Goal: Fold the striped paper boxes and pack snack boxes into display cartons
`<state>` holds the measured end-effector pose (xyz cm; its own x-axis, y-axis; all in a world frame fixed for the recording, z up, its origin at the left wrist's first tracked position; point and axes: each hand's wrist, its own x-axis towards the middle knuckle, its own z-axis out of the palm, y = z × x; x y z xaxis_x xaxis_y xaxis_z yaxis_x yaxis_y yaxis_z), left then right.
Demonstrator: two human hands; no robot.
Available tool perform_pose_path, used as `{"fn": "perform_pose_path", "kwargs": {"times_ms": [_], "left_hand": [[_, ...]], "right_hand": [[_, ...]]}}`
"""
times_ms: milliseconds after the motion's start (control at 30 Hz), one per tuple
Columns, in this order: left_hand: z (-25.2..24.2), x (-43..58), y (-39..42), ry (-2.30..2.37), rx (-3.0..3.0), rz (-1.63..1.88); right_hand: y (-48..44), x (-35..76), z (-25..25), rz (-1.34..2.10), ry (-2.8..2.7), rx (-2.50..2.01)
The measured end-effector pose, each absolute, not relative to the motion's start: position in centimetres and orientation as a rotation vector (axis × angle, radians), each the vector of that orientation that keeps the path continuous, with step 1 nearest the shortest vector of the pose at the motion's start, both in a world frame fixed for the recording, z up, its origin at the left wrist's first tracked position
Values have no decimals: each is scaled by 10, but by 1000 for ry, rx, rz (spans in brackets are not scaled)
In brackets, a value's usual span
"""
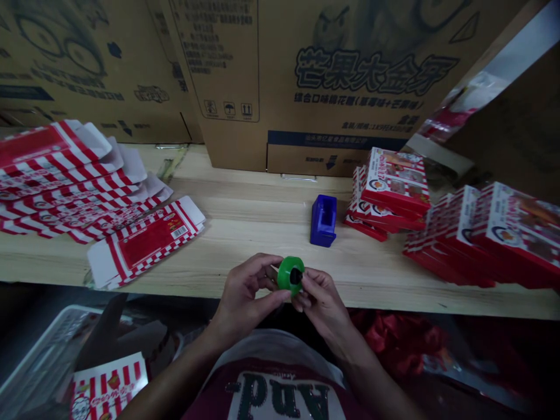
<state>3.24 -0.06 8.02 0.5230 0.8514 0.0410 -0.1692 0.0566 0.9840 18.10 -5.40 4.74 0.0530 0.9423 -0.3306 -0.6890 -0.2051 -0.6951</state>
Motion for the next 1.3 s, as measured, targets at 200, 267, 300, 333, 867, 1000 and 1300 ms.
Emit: {"fn": "perform_pose_path", "kwargs": {"times_ms": [200, 267, 300, 333, 867, 1000, 1300], "left_hand": [[75, 40, 3, 779, 1170, 804], [70, 41, 3, 797, 1156, 787], [68, 42, 4, 802, 1152, 790], [65, 42, 4, 804, 1148, 796], [56, 43, 6, 830, 1087, 883], [58, 45, 6, 864, 1088, 866], [44, 54, 13, 831, 1056, 771]], "right_hand": [[-51, 178, 41, 1418, -314, -966], [-51, 177, 40, 1349, -330, -1003], [-51, 176, 40, 1312, -345, -1022], [-51, 175, 40, 1275, -367, -1042], [-53, 175, 30, 1067, -707, -1247], [-52, 177, 29, 1068, -726, -1273], [-48, 210, 32, 1160, -990, -1381]]}}
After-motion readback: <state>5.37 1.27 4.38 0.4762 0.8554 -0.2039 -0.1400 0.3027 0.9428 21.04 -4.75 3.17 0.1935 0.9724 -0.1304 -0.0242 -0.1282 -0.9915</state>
